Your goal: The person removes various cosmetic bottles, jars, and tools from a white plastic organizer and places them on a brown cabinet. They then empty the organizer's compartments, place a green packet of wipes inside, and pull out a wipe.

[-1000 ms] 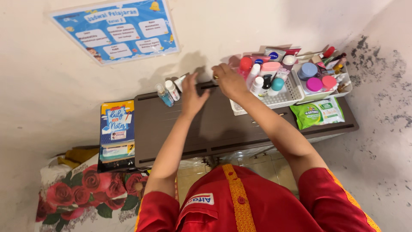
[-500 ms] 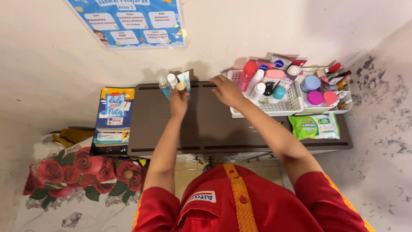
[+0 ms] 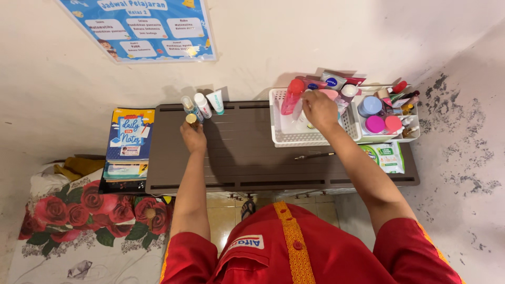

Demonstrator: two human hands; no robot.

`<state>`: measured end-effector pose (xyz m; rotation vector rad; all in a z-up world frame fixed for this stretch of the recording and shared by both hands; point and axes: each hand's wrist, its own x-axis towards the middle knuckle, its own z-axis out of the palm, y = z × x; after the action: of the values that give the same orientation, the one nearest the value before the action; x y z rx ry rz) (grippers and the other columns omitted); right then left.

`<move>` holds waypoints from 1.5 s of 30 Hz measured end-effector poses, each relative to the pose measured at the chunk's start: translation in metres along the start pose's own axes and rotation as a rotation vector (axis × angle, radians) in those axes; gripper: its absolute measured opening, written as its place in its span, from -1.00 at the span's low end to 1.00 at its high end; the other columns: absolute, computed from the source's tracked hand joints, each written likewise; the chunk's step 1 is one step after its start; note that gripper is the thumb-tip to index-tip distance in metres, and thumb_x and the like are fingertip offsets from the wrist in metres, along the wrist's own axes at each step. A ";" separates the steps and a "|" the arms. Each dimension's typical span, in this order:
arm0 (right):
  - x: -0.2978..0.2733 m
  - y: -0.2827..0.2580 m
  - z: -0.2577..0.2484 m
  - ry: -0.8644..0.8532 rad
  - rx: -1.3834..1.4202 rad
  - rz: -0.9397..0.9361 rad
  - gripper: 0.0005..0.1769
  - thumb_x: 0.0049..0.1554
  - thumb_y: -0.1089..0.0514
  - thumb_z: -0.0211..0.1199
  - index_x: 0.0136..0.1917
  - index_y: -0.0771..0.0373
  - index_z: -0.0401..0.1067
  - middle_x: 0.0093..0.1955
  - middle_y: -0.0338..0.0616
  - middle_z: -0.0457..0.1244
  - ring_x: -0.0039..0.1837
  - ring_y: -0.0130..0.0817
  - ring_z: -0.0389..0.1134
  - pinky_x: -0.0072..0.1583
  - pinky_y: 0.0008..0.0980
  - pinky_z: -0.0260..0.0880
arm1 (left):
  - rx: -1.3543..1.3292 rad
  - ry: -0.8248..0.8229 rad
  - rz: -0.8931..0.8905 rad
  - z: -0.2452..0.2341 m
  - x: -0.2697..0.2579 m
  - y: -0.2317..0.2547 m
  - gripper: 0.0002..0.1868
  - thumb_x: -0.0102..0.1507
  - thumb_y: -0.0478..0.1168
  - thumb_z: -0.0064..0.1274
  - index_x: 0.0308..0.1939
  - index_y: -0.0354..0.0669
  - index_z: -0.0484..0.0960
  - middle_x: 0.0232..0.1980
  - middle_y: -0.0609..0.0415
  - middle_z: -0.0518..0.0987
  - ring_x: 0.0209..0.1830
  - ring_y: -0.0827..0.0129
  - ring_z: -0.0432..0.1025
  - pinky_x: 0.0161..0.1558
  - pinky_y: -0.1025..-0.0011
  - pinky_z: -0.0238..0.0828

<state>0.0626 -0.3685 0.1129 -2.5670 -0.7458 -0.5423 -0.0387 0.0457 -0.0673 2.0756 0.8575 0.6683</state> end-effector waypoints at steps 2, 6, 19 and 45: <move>-0.007 0.006 0.005 -0.031 -0.078 -0.046 -0.85 0.19 0.10 0.30 0.04 0.12 0.51 -0.07 -0.14 0.34 0.01 -0.10 0.39 0.03 -0.12 0.35 | 0.027 0.022 -0.011 0.003 0.003 -0.004 -0.51 0.19 -0.32 0.29 0.15 -0.28 0.46 0.15 -0.18 0.46 0.16 -0.11 0.40 0.16 0.06 0.35; -0.017 0.016 0.014 -0.045 -0.350 -0.142 -0.68 0.12 -0.06 0.37 0.02 0.17 0.51 -0.10 -0.14 0.35 0.03 -0.19 0.40 0.20 -0.07 0.21 | 0.023 0.014 -0.042 0.006 0.005 -0.010 -0.49 0.19 -0.34 0.27 0.18 -0.29 0.44 0.17 -0.18 0.44 0.17 -0.09 0.41 0.17 0.08 0.37; -0.023 0.020 0.025 -0.243 -0.308 -0.145 -0.59 0.02 -0.18 0.41 0.04 0.05 0.53 -0.04 -0.16 0.39 0.17 -0.25 0.40 0.41 0.08 0.00 | -0.024 0.107 -0.073 0.005 0.029 -0.013 -0.35 0.15 -0.35 0.31 0.27 -0.34 0.36 0.24 -0.23 0.39 0.25 -0.13 0.34 0.24 0.08 0.31; 0.053 -0.149 0.026 -0.189 0.254 -0.234 -0.50 0.12 -0.07 0.35 0.28 0.14 0.46 0.18 -0.03 0.34 0.07 0.04 0.42 0.01 -0.06 0.45 | -0.029 -0.168 0.573 -0.026 -0.045 0.139 -0.43 0.11 -0.04 0.38 0.14 -0.16 0.60 0.03 -0.10 0.49 0.06 -0.02 0.43 0.05 0.12 0.41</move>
<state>0.0251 -0.2191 0.1562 -2.3301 -1.1132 -0.2549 -0.0378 -0.0417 0.0524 2.3233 0.1456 0.7779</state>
